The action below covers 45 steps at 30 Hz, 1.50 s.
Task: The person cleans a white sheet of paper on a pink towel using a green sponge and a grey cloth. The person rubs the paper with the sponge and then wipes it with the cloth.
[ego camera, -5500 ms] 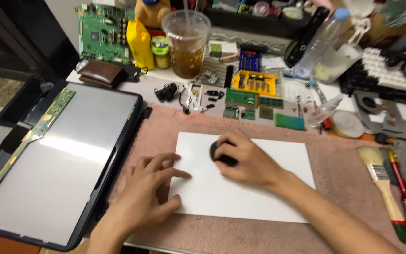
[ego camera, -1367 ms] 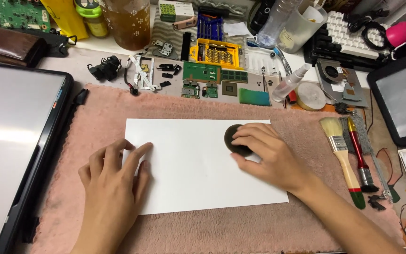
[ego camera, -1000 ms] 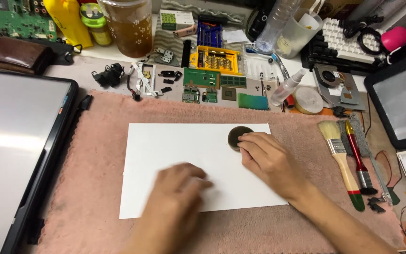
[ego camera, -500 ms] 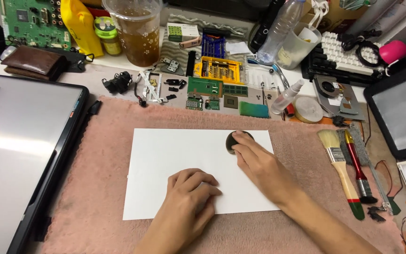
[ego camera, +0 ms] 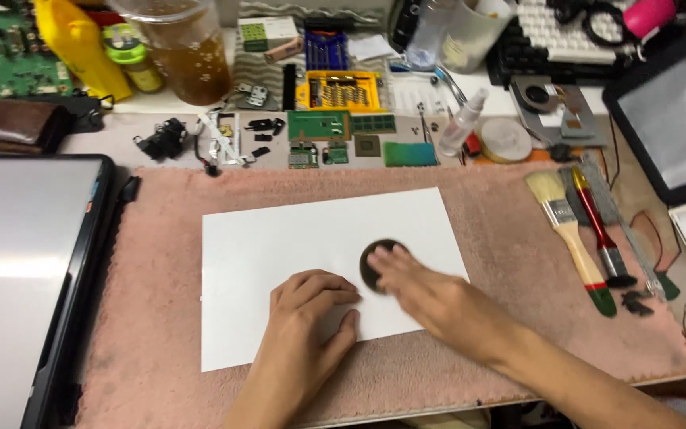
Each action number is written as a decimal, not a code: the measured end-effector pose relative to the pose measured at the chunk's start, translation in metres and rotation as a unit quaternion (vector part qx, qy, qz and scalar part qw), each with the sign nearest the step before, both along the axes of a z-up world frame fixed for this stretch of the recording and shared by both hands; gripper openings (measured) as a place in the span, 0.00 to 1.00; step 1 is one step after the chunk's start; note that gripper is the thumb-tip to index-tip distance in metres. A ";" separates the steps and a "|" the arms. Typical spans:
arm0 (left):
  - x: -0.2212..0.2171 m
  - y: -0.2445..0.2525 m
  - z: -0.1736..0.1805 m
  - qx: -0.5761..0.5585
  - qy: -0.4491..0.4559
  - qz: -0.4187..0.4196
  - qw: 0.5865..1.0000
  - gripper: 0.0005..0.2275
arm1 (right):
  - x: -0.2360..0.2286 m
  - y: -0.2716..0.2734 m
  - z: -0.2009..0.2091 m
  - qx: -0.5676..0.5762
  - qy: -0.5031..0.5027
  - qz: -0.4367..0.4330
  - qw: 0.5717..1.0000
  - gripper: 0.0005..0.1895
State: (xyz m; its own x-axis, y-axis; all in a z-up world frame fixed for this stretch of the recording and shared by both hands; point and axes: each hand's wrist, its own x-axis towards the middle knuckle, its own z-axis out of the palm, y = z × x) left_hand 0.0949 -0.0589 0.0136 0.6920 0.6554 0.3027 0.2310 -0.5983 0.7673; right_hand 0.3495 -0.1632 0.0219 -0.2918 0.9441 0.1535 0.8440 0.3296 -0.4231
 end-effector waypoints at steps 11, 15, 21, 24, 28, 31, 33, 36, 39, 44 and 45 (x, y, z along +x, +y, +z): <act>0.002 0.000 0.004 0.023 0.022 0.016 0.999 0.08 | 0.016 -0.052 0.001 0.012 0.017 0.021 1.000 0.28; 0.002 -0.001 0.004 0.021 0.034 0.020 0.999 0.08 | 0.019 -0.067 0.023 0.005 0.067 0.073 0.995 0.34; 0.003 -0.001 0.001 0.016 0.043 0.030 0.999 0.08 | 0.042 -0.038 0.071 -0.168 0.281 -0.325 0.887 0.13; 0.003 -0.001 0.000 0.017 0.039 0.028 0.999 0.08 | 0.041 0.002 0.089 -0.069 0.392 -0.362 0.843 0.10; 0.003 -0.001 -0.001 0.023 0.035 0.032 0.999 0.08 | 0.059 0.041 0.069 -0.047 0.651 -0.256 0.713 0.21; 0.003 -0.001 -0.002 0.015 0.033 0.033 0.999 0.08 | 0.036 0.053 0.099 -0.189 0.471 -0.531 0.679 0.57; 0.003 0.000 -0.003 0.022 0.014 0.021 0.999 0.08 | 0.053 0.058 0.060 -0.079 0.470 -0.323 0.818 0.21; 0.003 -0.001 -0.004 0.020 0.003 0.019 1.000 0.08 | 0.053 0.060 0.038 0.085 0.206 -0.208 0.952 0.21; 0.001 0.000 -0.010 0.014 0.018 0.022 0.999 0.09 | 0.042 0.058 0.028 0.033 0.080 -0.142 0.986 0.21; 0.003 -0.001 -0.009 0.002 0.024 0.023 0.999 0.08 | 0.047 0.033 0.004 0.013 0.048 -0.054 0.997 0.31; 0.002 -0.001 -0.007 -0.002 0.028 0.017 0.999 0.08 | 0.053 0.025 0.006 0.001 0.014 -0.015 1.000 0.39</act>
